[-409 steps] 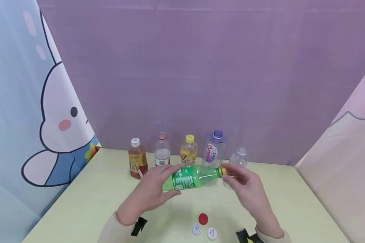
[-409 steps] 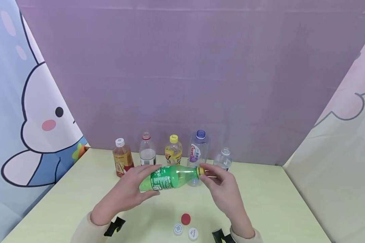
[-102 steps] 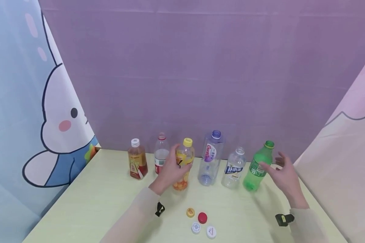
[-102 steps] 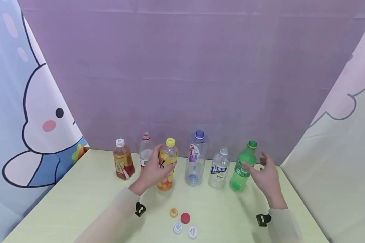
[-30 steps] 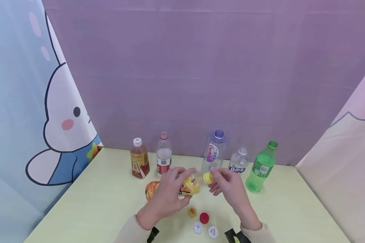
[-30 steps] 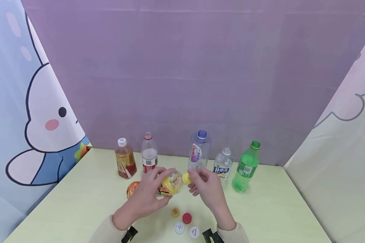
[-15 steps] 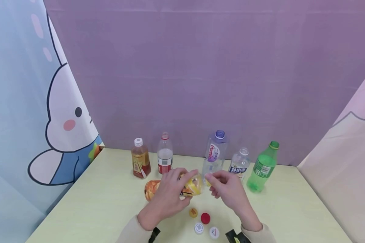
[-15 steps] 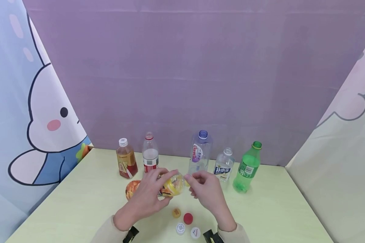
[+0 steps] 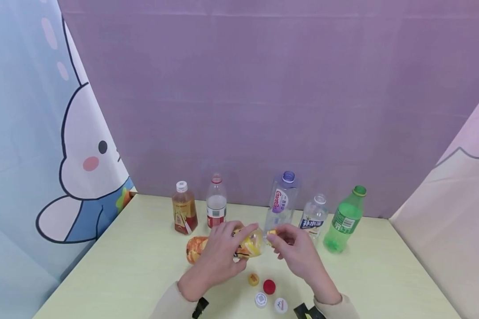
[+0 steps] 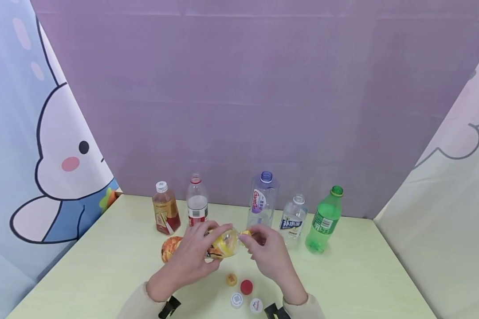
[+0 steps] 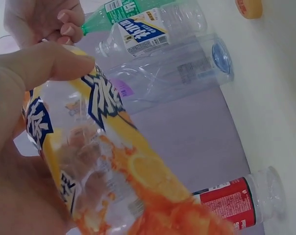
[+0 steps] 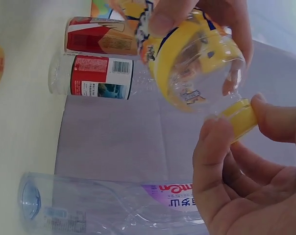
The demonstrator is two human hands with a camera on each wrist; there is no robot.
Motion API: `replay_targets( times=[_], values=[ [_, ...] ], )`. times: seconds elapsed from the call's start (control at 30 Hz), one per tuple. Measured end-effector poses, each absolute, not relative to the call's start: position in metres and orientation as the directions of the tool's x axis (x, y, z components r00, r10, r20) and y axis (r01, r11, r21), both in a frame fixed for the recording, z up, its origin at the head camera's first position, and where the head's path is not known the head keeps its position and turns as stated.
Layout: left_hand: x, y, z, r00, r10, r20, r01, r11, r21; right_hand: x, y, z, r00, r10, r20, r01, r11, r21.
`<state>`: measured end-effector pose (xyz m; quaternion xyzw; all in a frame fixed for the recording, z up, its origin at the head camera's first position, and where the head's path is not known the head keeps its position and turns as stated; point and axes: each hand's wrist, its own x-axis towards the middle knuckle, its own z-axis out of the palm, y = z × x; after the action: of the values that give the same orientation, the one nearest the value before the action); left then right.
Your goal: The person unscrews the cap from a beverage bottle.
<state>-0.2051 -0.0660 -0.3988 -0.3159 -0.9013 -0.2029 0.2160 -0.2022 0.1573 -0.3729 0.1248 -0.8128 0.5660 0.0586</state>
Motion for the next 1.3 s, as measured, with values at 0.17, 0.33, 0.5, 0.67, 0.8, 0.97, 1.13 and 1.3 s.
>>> replay_targets(
  times=[0.17,0.33,0.5,0.67,0.8,0.97,1.13,1.3],
  values=[
    [-0.2059,-0.0667,-0.4003,-0.712,0.481,0.51,0.657,0.713,0.245,-0.2029,0.1588,-0.3753,-0.939,-0.165,0.302,-0.342,0.358,-0.869],
    [-0.2072,-0.0671,-0.401,-0.708,0.485,0.513,0.66,0.712,0.237,-0.2033,0.1602,-0.3761,-0.924,-0.183,0.335,-0.381,0.396,-0.835],
    [-0.2074,-0.0673,-0.4006,-0.71,0.486,0.509,0.66,0.71,0.244,-0.2033,0.1608,-0.376,-0.914,-0.189,0.358,-0.404,0.403,-0.821],
    [-0.2064,-0.068,-0.3989,-0.722,0.487,0.491,0.654,0.711,0.258,-0.2025,0.161,-0.3758,-0.915,-0.182,0.359,-0.402,0.377,-0.834],
    [-0.2059,-0.0685,-0.3971,-0.735,0.484,0.475,0.649,0.705,0.286,-0.2022,0.1621,-0.3763,-0.899,-0.196,0.391,-0.437,0.347,-0.83],
    [-0.2056,-0.0697,-0.3956,-0.752,0.478,0.454,0.642,0.687,0.34,-0.202,0.1642,-0.3766,-0.867,-0.25,0.432,-0.495,0.324,-0.806],
    [-0.2062,-0.0706,-0.3952,-0.761,0.479,0.438,0.636,0.685,0.355,-0.2033,0.1643,-0.3763,-0.896,-0.228,0.382,-0.442,0.367,-0.818],
    [-0.207,-0.0716,-0.3952,-0.756,0.469,0.456,0.634,0.697,0.335,-0.2053,0.1613,-0.3762,-0.962,-0.057,0.268,-0.266,0.42,-0.868]
  ],
)
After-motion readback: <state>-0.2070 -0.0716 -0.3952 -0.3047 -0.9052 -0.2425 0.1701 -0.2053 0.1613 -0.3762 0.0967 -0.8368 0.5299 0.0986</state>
